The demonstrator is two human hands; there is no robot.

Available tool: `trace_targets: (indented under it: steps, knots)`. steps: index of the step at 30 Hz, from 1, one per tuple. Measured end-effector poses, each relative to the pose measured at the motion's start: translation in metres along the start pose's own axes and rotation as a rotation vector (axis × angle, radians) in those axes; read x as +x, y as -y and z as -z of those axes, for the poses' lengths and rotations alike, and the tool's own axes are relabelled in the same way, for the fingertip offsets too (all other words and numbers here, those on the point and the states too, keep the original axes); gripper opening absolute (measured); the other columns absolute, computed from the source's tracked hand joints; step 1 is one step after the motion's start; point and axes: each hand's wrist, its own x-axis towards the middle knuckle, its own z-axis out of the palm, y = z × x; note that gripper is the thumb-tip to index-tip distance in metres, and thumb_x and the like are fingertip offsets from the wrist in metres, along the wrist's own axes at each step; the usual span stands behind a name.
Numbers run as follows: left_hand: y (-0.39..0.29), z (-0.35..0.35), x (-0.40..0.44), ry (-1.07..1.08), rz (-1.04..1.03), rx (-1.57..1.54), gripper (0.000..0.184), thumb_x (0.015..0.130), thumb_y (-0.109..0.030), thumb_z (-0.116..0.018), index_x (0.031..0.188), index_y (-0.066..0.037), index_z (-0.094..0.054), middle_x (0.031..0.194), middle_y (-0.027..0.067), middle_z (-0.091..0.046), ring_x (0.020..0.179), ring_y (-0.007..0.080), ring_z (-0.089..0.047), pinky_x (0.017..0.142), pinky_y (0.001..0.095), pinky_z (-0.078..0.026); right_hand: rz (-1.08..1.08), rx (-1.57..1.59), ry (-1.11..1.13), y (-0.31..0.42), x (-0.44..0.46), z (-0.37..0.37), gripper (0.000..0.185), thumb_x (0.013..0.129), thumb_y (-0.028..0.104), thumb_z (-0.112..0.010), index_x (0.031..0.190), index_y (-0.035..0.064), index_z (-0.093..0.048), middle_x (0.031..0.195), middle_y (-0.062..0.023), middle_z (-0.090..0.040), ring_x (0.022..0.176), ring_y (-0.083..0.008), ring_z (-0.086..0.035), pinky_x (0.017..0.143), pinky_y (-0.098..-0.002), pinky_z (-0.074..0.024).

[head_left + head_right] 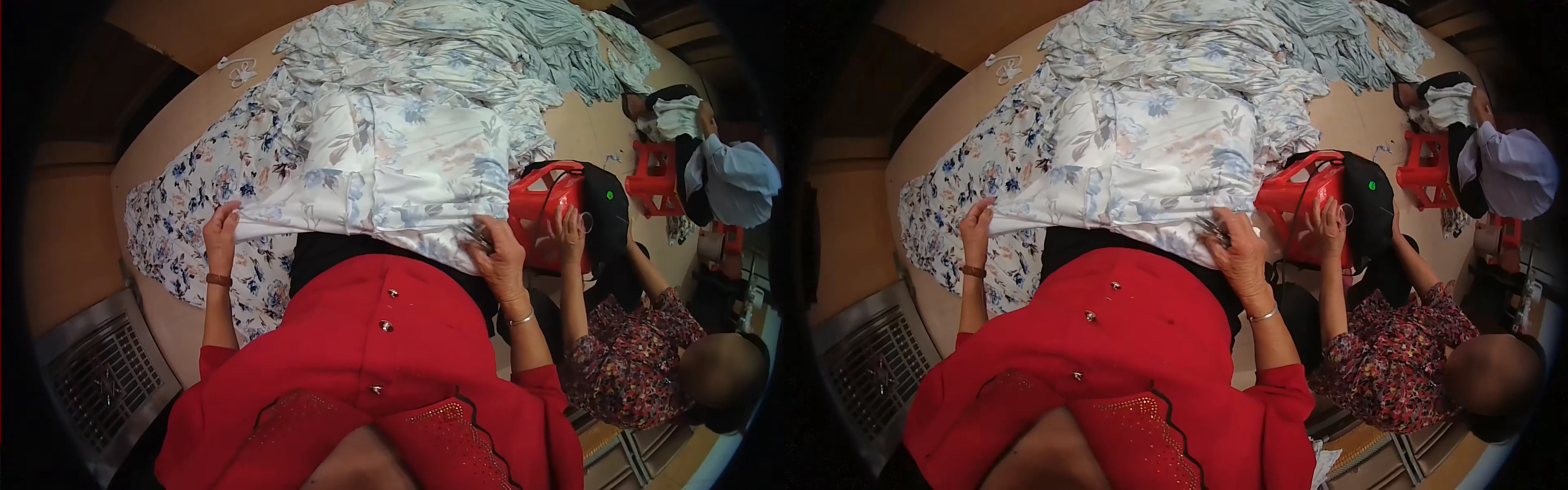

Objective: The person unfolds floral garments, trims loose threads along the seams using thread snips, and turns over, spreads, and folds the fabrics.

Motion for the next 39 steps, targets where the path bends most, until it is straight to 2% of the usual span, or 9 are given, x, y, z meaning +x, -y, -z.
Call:
trace_targets:
  steps: [6, 13, 15, 20, 22, 25, 29, 33, 39]
  knots:
    - [0.003, -0.009, 0.001, -0.038, -0.045, 0.053, 0.013, 0.085, -0.01, -0.046, 0.086, -0.002, -0.056, 0.085, 0.0025, -0.058, 0.079, 0.0086, -0.049, 0.074, 0.023, -0.039, 0.13, -0.301, 0.055, -0.003, 0.001, -0.006, 0.026, 0.063, 0.0, -0.062, 0.087, 0.0097, -0.056, 0.088, -0.0064, -0.053, 0.068, -0.0273, -0.057, 0.056, -0.0347, -0.0459]
    - [-0.001, -0.008, 0.002, 0.104, 0.065, -0.812, 0.01, 0.087, -0.012, -0.047, 0.087, -0.004, -0.052, 0.08, 0.0027, -0.056, 0.076, 0.0092, -0.051, 0.07, 0.0198, -0.041, 0.159, -0.301, 0.062, 0.017, 0.019, -0.011, 0.043, 0.059, 0.01, -0.071, 0.099, 0.0115, -0.054, 0.116, -0.0067, -0.047, 0.075, -0.0265, -0.059, 0.057, -0.0329, -0.049]
    - [-0.017, 0.003, -0.003, 0.403, 0.067, -1.235, 0.006, 0.085, -0.008, -0.047, 0.083, -0.004, -0.051, 0.071, 0.0013, -0.052, 0.068, 0.0086, -0.05, 0.063, 0.0173, -0.04, 0.21, -0.356, 0.088, 0.017, 0.027, -0.016, 0.043, 0.06, 0.01, -0.07, 0.1, 0.0117, -0.054, 0.12, -0.007, -0.046, 0.074, -0.0271, -0.06, 0.056, -0.0334, -0.0488]
    - [-0.038, 0.027, -0.037, 0.763, 0.136, -0.888, 0.008, 0.078, -0.009, -0.053, 0.074, -0.003, -0.053, 0.066, 0.0022, -0.054, 0.059, 0.0075, -0.049, 0.053, 0.0195, -0.039, 0.377, -0.465, 0.227, -0.01, 0.033, -0.027, 0.025, 0.067, 0.01, -0.06, 0.091, 0.0115, -0.052, 0.096, -0.0104, -0.057, 0.054, -0.0279, -0.056, 0.046, -0.0356, -0.0442]
    - [-0.05, 0.017, -0.044, 0.936, 0.211, -0.277, 0.012, 0.076, -0.014, -0.057, 0.074, -0.002, -0.057, 0.067, -0.0001, -0.056, 0.057, 0.0057, -0.047, 0.05, 0.02, -0.038, 0.358, -0.345, 0.207, 0.006, 0.033, -0.009, 0.016, 0.068, 0.01, -0.061, 0.082, 0.0082, -0.052, 0.072, -0.011, -0.058, 0.051, -0.0306, -0.052, 0.046, -0.0351, -0.0424]
    - [0.002, 0.0, -0.04, 1.124, 0.348, 0.02, 0.013, 0.077, -0.015, -0.058, 0.079, -0.002, -0.061, 0.066, -0.0035, -0.056, 0.055, 0.0044, -0.046, 0.051, 0.0194, -0.038, -0.027, 0.102, 0.857, 0.001, 0.032, 0.03, 0.01, 0.074, 0.01, -0.061, 0.072, 0.0022, -0.055, 0.054, -0.0058, -0.052, 0.047, -0.0153, -0.048, 0.046, -0.0274, -0.0379]
    - [0.051, -0.002, -0.043, 1.217, 0.66, 0.056, 0.019, 0.079, -0.018, -0.055, 0.086, -0.003, -0.063, 0.064, -0.0031, -0.056, 0.053, 0.0063, -0.048, 0.049, 0.0207, -0.039, -0.35, 0.36, 1.077, 0.003, 0.016, 0.032, 0.016, 0.077, 0.013, -0.064, 0.071, -0.0005, -0.058, 0.054, 0.0055, -0.045, 0.053, -0.0022, -0.038, 0.046, -0.0214, -0.0329]
    - [0.043, -0.016, -0.007, 0.931, 0.281, 0.406, 0.027, 0.08, -0.027, -0.055, 0.088, -0.002, -0.062, 0.07, 0.0064, -0.061, 0.057, 0.0125, -0.054, 0.053, 0.0252, -0.044, -0.5, 0.374, 0.996, 0.011, 0.021, 0.026, 0.018, 0.078, 0.016, -0.063, 0.073, -0.0007, -0.059, 0.056, 0.0076, -0.042, 0.055, -0.0024, -0.036, 0.045, -0.0216, -0.031]
    - [-0.05, -0.091, 0.114, 0.126, -0.349, 0.107, 0.032, 0.081, -0.028, -0.051, 0.094, 0.0, -0.059, 0.09, 0.0144, -0.059, 0.086, 0.0245, -0.055, 0.077, 0.0305, -0.041, -0.301, 0.281, 0.749, -0.003, 0.016, 0.008, 0.021, 0.079, 0.021, -0.063, 0.079, 0.0, -0.061, 0.054, 0.0041, -0.043, 0.054, -0.004, -0.036, 0.046, -0.0225, -0.0323]
